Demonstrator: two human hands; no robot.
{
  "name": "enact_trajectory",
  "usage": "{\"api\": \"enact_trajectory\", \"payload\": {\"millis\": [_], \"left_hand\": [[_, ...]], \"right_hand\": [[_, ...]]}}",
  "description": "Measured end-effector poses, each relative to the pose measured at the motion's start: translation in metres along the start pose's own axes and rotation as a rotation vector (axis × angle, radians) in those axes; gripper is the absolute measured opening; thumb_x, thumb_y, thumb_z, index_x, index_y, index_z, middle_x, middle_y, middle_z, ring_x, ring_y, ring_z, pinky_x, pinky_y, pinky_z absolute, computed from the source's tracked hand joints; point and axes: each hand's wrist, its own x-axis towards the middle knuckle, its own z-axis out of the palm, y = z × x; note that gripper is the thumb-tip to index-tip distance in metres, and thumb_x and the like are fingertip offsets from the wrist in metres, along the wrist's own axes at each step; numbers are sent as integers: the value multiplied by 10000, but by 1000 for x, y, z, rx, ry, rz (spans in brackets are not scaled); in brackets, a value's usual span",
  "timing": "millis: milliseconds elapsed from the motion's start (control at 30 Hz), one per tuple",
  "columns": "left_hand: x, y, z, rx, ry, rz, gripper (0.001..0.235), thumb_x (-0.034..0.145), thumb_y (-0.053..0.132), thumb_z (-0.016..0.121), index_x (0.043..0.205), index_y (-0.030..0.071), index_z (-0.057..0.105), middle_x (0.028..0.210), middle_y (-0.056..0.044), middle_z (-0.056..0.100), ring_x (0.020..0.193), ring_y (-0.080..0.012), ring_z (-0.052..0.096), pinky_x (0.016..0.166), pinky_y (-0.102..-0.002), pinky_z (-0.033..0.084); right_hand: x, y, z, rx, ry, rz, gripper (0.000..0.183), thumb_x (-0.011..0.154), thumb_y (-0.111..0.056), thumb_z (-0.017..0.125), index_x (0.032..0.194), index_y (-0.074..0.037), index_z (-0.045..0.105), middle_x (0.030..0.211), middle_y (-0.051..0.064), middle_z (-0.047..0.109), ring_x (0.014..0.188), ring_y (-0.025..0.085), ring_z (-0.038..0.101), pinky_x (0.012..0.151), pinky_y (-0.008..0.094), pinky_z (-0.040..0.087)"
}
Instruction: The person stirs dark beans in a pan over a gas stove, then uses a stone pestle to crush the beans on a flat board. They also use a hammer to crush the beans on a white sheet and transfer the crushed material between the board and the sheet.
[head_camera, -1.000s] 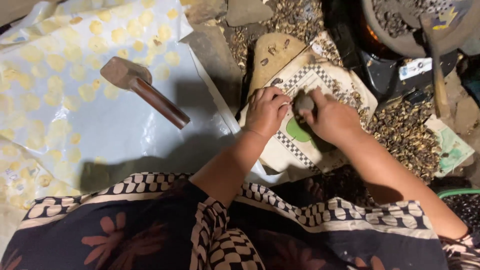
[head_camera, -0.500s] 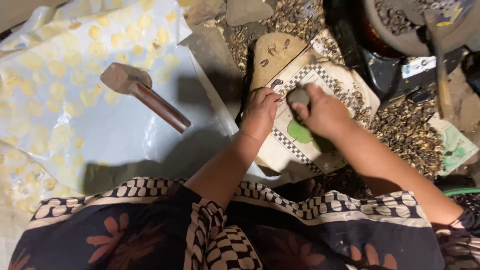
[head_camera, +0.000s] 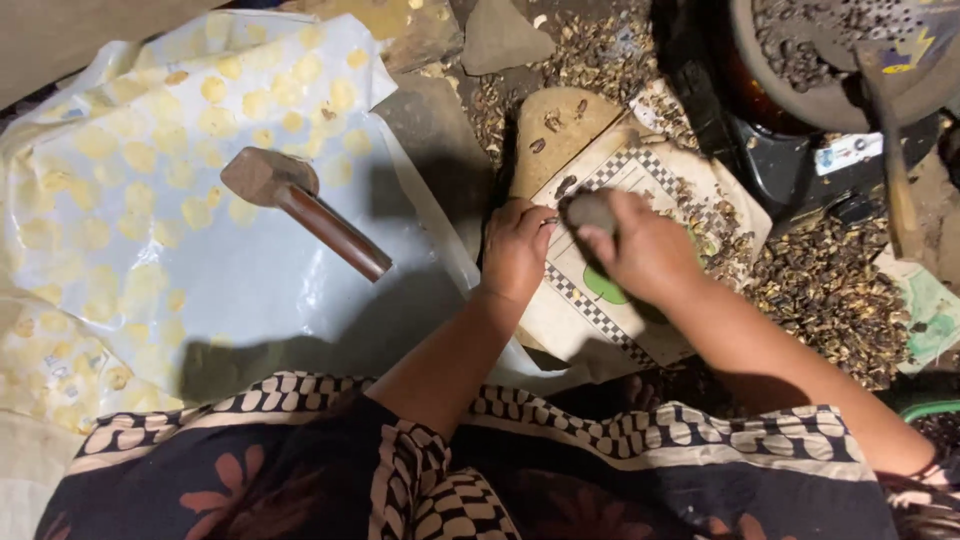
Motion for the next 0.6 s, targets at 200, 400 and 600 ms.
{"api": "enact_trajectory", "payload": {"millis": [200,400,600], "left_hand": [[5,1,10,59,4,-15,219,840,332,770,1037,324,673,990,40,599,914,-256,623,779,-434,512],[10,6,11,14,-49,-99,226,831,395,784,1027,338,687,1047,66,595,988,-260,625,836,-450,517],[15,15,-7,-57,75,-55,229,1013,173,526,1210,230,628,1027,-33,620,935,-305,651,835,-437,535]], "right_hand": [[21,12,6,105,-76,158,547,990,-477,534,1403,-135,427,1167,287,664,1088,531,667,902,639,531],[7,7,-2,-38,-102,76,522,974,-466,535,1395,-175,431,1202,239,663,1072,496,691,897,633,547],[16,-9,2,18,-2,28,514,1004,-471,524,1379,-141,407,1193,271,632,1032,540,680,875,659,539]]}}
